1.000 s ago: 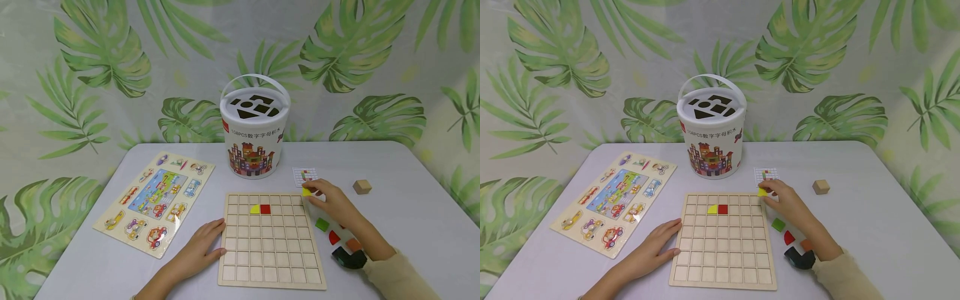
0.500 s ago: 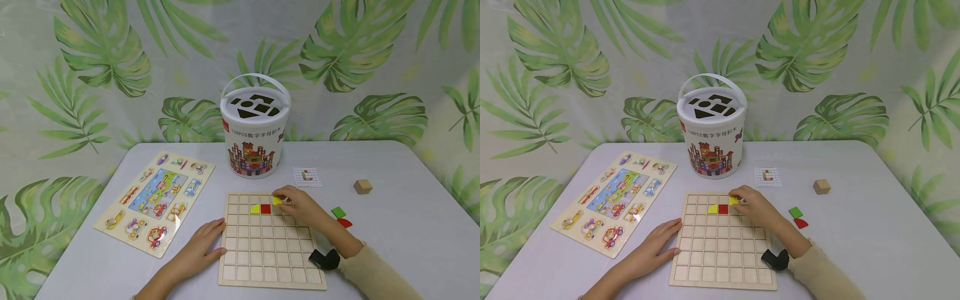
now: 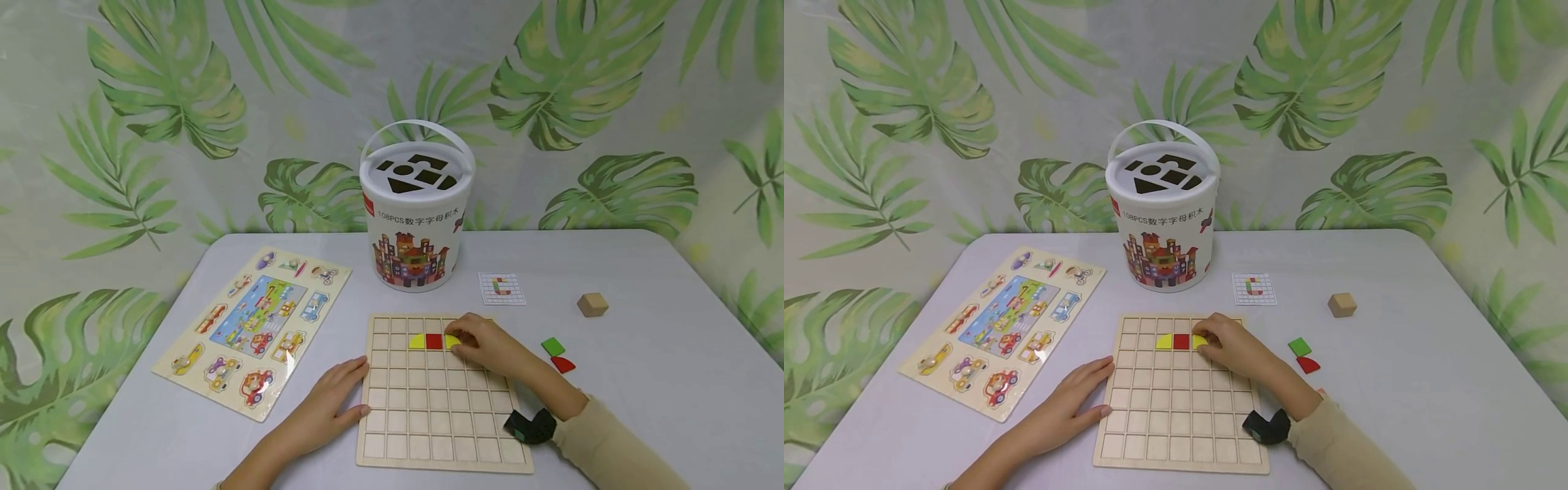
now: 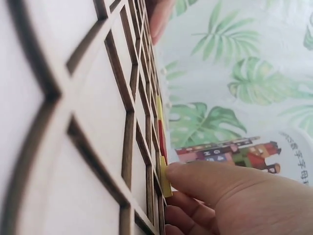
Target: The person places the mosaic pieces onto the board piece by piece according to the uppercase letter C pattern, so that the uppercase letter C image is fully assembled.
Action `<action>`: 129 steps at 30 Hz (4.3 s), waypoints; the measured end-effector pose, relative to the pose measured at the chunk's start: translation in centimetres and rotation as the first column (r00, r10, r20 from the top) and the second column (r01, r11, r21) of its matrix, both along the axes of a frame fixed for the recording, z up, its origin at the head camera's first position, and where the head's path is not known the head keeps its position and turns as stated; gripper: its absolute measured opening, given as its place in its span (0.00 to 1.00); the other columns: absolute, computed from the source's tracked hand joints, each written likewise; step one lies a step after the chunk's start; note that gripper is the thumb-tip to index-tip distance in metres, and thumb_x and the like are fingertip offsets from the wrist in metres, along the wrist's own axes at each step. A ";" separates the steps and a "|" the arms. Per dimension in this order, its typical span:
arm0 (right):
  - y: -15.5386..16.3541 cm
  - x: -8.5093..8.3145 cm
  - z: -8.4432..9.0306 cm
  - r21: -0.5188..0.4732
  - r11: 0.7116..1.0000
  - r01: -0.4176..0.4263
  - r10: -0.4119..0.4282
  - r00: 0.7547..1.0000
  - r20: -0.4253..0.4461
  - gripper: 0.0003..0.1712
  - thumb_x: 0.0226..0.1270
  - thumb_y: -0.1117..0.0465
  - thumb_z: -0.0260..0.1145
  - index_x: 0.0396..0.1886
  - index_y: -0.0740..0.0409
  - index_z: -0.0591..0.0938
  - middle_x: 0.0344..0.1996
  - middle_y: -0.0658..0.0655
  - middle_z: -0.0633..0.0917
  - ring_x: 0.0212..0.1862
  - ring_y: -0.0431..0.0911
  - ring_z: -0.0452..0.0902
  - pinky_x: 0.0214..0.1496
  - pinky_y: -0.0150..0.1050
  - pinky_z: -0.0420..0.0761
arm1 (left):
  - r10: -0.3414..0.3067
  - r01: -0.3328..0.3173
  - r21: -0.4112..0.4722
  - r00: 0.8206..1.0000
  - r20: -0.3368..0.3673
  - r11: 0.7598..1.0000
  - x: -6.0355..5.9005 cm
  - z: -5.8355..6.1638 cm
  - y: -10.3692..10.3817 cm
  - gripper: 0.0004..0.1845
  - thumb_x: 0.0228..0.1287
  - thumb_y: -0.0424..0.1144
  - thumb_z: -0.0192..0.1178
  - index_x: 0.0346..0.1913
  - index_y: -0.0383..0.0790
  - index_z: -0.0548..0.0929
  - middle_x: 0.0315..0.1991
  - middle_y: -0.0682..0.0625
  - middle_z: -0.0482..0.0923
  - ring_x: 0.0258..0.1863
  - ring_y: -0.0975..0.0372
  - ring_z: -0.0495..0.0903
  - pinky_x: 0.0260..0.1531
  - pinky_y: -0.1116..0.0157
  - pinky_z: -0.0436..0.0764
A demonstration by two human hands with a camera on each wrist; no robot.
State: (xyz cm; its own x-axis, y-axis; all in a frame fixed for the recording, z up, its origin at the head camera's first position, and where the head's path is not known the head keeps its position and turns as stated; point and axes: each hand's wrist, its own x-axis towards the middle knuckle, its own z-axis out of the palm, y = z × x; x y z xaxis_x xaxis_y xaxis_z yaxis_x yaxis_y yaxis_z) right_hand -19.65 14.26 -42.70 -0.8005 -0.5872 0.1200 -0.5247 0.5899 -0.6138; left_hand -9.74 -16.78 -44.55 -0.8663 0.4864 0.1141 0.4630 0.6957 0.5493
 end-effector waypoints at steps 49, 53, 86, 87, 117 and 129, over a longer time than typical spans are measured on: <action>9.1 4.8 0.3 0.109 0.982 0.151 -0.150 0.988 -0.022 0.25 0.52 0.63 0.69 0.52 0.60 0.75 0.46 0.51 0.77 0.49 0.47 0.71 0.49 0.44 0.73 | 0.000 0.000 -0.009 1.000 -0.004 1.000 -0.1 -0.2 0.0 0.34 0.62 0.54 0.52 0.66 0.40 0.61 0.67 0.51 0.53 0.65 0.56 0.51 0.62 0.55 0.53; 9.0 4.9 0.3 0.102 0.985 0.142 -0.143 0.990 -0.005 0.24 0.52 0.66 0.68 0.51 0.60 0.75 0.47 0.52 0.77 0.50 0.48 0.71 0.51 0.45 0.73 | 0.004 -0.004 -0.009 1.000 0.004 1.000 -0.1 -0.2 0.0 0.34 0.61 0.54 0.52 0.66 0.40 0.61 0.67 0.52 0.53 0.66 0.56 0.50 0.62 0.55 0.53; 2.0 3.9 3.5 -0.126 0.992 -0.004 -0.024 0.974 -0.224 0.20 0.54 0.65 0.68 0.48 0.57 0.77 0.44 0.46 0.76 0.42 0.42 0.72 0.40 0.40 0.78 | -0.006 0.006 0.002 1.000 -0.004 1.000 -0.1 -0.3 -0.1 0.34 0.62 0.55 0.51 0.66 0.40 0.61 0.67 0.51 0.53 0.65 0.56 0.50 0.62 0.55 0.53; 1.5 3.8 3.6 -0.128 0.992 -0.006 -0.021 0.977 -0.213 0.20 0.54 0.65 0.68 0.48 0.56 0.77 0.44 0.46 0.76 0.42 0.42 0.72 0.40 0.40 0.78 | -0.006 0.006 0.001 1.000 -0.005 1.000 -0.1 -0.3 -0.1 0.34 0.62 0.55 0.51 0.66 0.40 0.61 0.67 0.51 0.53 0.66 0.56 0.50 0.62 0.55 0.53; -4.5 2.5 0.3 0.024 0.997 -0.077 0.078 0.994 -0.072 0.15 0.57 0.58 0.66 0.43 0.57 0.79 0.41 0.47 0.75 0.42 0.38 0.70 0.45 0.35 0.74 | 0.004 -0.004 -0.017 1.000 0.005 1.000 -0.1 -0.2 0.0 0.35 0.61 0.54 0.52 0.66 0.39 0.60 0.67 0.51 0.53 0.66 0.56 0.50 0.62 0.55 0.52; -4.7 2.4 -0.1 0.015 0.996 -0.091 0.092 0.990 -0.106 0.14 0.59 0.59 0.64 0.44 0.58 0.80 0.40 0.49 0.76 0.40 0.39 0.70 0.41 0.33 0.74 | -0.001 0.001 -0.012 1.000 0.000 1.000 0.0 0.0 0.0 0.34 0.61 0.52 0.54 0.66 0.38 0.61 0.67 0.50 0.54 0.65 0.56 0.51 0.62 0.56 0.53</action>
